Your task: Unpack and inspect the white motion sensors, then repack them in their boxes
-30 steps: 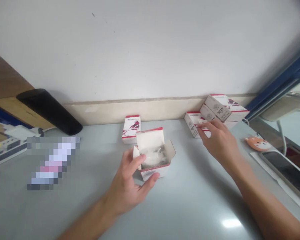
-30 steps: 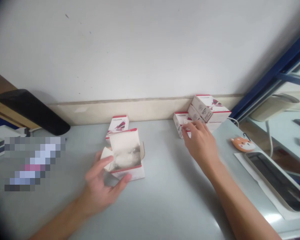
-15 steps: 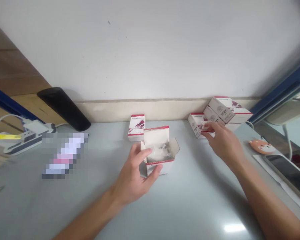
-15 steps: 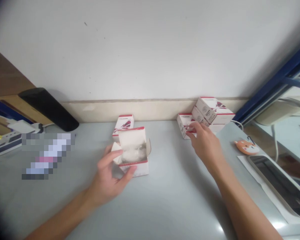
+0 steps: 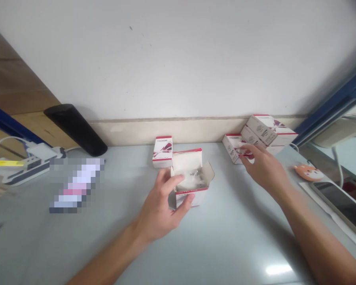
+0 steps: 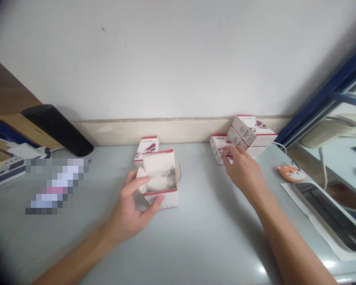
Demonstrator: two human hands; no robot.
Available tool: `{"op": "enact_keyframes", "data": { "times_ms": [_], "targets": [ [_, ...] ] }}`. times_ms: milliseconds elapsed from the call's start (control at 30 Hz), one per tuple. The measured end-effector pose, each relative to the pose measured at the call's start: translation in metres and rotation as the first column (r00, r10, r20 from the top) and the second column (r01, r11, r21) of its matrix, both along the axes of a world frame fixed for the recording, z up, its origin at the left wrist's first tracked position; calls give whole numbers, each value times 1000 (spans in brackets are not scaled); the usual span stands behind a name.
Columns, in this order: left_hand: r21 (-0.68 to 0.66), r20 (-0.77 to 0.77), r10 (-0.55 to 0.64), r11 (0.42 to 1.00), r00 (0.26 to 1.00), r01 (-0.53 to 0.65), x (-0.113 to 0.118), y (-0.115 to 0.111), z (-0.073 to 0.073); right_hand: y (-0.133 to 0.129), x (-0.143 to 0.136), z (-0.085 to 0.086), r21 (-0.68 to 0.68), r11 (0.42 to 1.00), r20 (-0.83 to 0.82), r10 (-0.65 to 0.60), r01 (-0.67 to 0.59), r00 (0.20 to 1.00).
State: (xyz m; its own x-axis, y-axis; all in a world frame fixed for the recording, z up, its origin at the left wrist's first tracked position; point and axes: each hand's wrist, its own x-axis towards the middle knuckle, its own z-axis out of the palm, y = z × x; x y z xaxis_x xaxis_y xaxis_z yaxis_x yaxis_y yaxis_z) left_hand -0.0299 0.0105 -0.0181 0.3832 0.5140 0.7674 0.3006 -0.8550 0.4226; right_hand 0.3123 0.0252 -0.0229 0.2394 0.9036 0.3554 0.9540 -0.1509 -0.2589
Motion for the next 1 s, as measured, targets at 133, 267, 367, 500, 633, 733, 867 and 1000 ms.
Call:
{"op": "enact_keyframes", "data": {
  "times_ms": [133,267,367,500,633,733,867,1000],
  "targets": [
    [-2,-2,-5,1000,1000,5,0,-1,1,2,3,-2,-24,999,-19,43,-43,999],
    [-16,1,-9,1000,1000,9,0,-1,1,0,-3,3,54,992,-65,121,-118,991],
    [12,12,1,1000,1000,-1,1,-1,-1,-18,-30,23,279,923,-61,294,-267,954],
    [19,42,31,999,999,-32,1,-3,-6,-61,-80,64,425,710,108,577,-562,810],
    [-20,30,35,999,999,-35,-1,-8,-5,-81,-109,98,216,668,212,680,-712,702],
    [-31,-24,69,997,997,-70,-1,-12,-2,-72,-116,112,50,630,364,711,-775,602],
    [41,-47,95,995,994,-93,0,-15,2,-60,-122,116,-62,584,521,710,-809,473],
    [-20,-57,78,997,995,-79,0,-17,3,-62,-128,119,-74,586,504,720,-807,477]
  ]
}}
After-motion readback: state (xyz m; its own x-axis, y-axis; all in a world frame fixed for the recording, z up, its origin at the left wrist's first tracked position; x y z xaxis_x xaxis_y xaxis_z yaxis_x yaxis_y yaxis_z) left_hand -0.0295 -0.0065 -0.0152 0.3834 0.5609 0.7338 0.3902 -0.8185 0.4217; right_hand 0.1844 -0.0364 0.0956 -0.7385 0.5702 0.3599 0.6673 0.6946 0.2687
